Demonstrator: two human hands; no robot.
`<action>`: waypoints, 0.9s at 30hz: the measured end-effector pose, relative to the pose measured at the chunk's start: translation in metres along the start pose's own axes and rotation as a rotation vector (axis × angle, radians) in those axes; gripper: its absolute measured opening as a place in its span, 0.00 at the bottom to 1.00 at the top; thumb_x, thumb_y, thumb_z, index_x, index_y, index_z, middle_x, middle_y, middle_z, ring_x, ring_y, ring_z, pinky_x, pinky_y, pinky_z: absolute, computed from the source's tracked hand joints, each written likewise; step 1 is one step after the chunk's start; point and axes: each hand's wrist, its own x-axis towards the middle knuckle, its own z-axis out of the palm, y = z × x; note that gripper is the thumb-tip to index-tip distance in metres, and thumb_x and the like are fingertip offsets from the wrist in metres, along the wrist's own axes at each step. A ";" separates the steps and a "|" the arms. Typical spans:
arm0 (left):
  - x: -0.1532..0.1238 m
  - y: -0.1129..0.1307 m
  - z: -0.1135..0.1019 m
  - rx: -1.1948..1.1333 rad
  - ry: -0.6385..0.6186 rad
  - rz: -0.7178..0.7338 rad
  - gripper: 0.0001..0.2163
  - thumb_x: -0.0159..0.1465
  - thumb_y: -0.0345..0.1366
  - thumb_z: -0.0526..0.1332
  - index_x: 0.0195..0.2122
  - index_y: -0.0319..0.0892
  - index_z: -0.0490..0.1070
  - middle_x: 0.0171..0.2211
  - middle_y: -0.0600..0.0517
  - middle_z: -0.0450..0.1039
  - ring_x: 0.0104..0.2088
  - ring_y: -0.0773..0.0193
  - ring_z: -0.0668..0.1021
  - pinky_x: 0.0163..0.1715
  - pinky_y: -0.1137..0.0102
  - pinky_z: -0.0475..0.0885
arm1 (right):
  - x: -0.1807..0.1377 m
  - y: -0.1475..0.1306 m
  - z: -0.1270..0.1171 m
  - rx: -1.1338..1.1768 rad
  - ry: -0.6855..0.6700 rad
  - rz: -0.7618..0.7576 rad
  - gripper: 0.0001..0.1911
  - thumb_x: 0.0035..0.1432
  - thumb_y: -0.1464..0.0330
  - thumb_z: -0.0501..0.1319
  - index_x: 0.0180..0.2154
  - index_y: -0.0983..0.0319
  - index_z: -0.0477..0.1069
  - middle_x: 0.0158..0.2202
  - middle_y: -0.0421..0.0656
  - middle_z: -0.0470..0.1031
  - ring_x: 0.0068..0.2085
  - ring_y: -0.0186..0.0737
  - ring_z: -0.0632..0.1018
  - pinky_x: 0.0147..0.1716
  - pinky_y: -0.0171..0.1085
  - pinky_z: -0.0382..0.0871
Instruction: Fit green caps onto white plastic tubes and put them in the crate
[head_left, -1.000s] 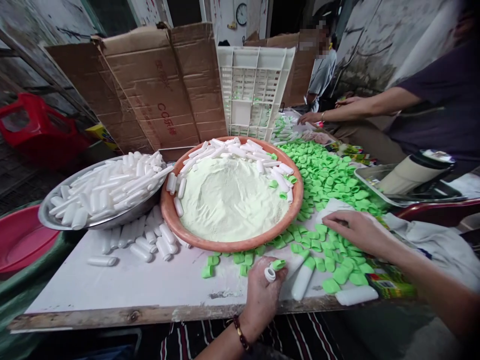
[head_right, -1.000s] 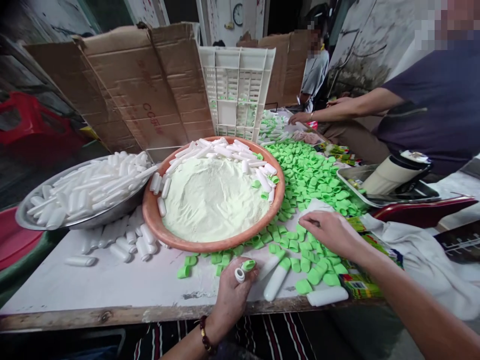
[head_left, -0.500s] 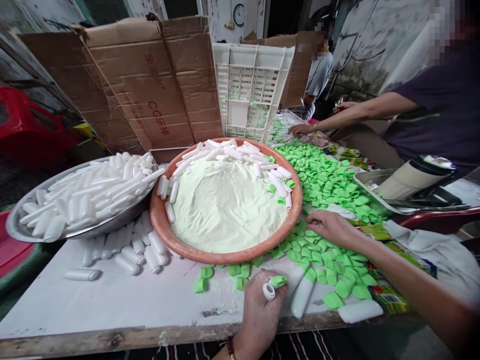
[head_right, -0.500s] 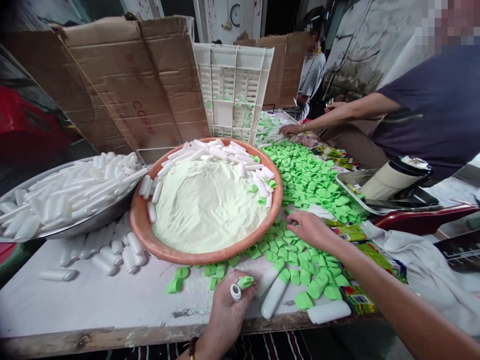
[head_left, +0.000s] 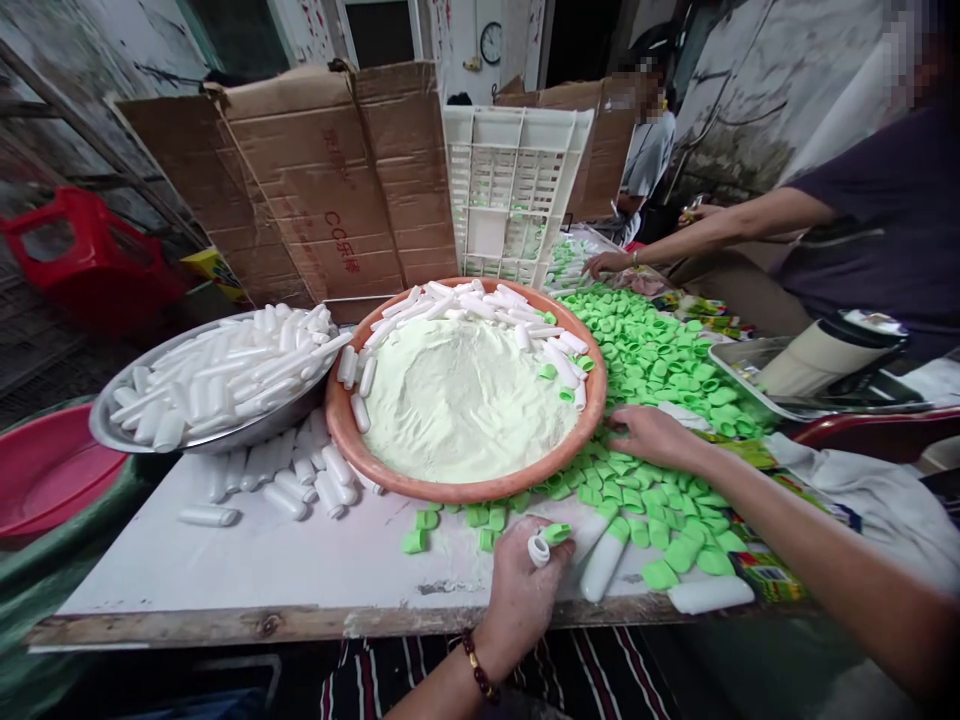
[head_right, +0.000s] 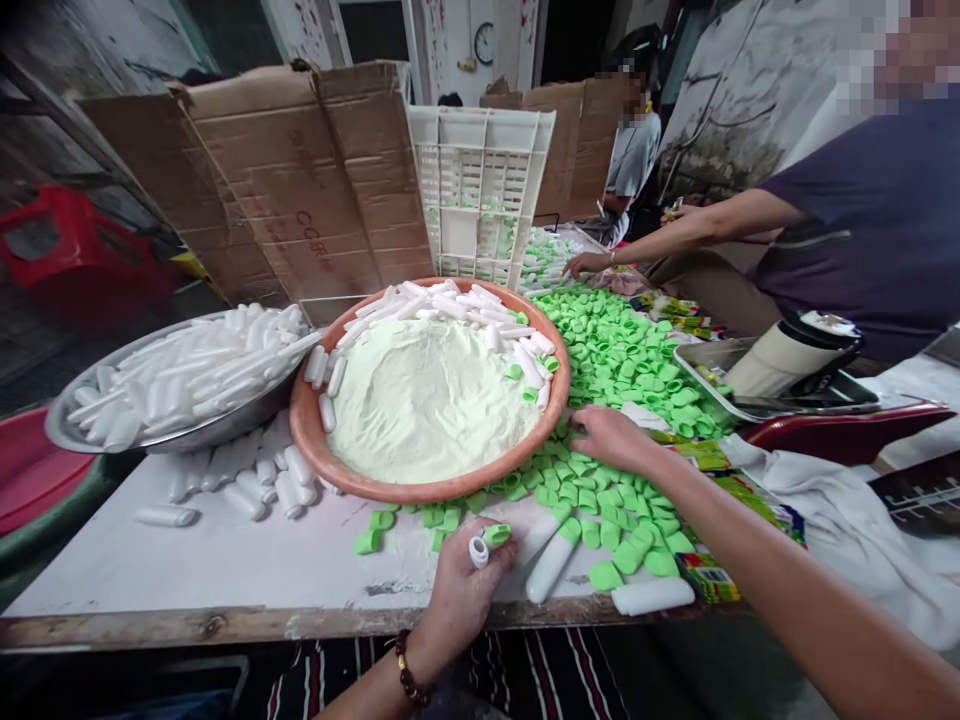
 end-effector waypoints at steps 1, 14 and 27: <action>0.000 0.000 0.000 -0.007 0.003 -0.002 0.06 0.60 0.30 0.61 0.25 0.39 0.70 0.26 0.55 0.69 0.29 0.66 0.69 0.31 0.72 0.62 | 0.002 0.001 0.001 -0.001 -0.010 -0.002 0.11 0.50 0.66 0.60 0.33 0.63 0.77 0.32 0.48 0.78 0.34 0.45 0.78 0.33 0.37 0.65; 0.002 -0.008 0.003 -0.031 -0.005 0.001 0.03 0.58 0.27 0.62 0.29 0.40 0.73 0.29 0.53 0.74 0.31 0.64 0.72 0.34 0.71 0.66 | -0.082 -0.121 -0.022 1.091 0.117 0.190 0.16 0.62 0.53 0.54 0.43 0.57 0.66 0.47 0.48 0.79 0.50 0.50 0.77 0.44 0.44 0.73; 0.004 -0.003 0.002 -0.108 -0.047 0.081 0.05 0.64 0.33 0.59 0.36 0.40 0.75 0.34 0.51 0.76 0.34 0.62 0.74 0.36 0.70 0.68 | -0.103 -0.153 0.019 0.885 0.285 0.093 0.15 0.63 0.57 0.55 0.44 0.57 0.74 0.48 0.46 0.77 0.51 0.47 0.75 0.52 0.45 0.70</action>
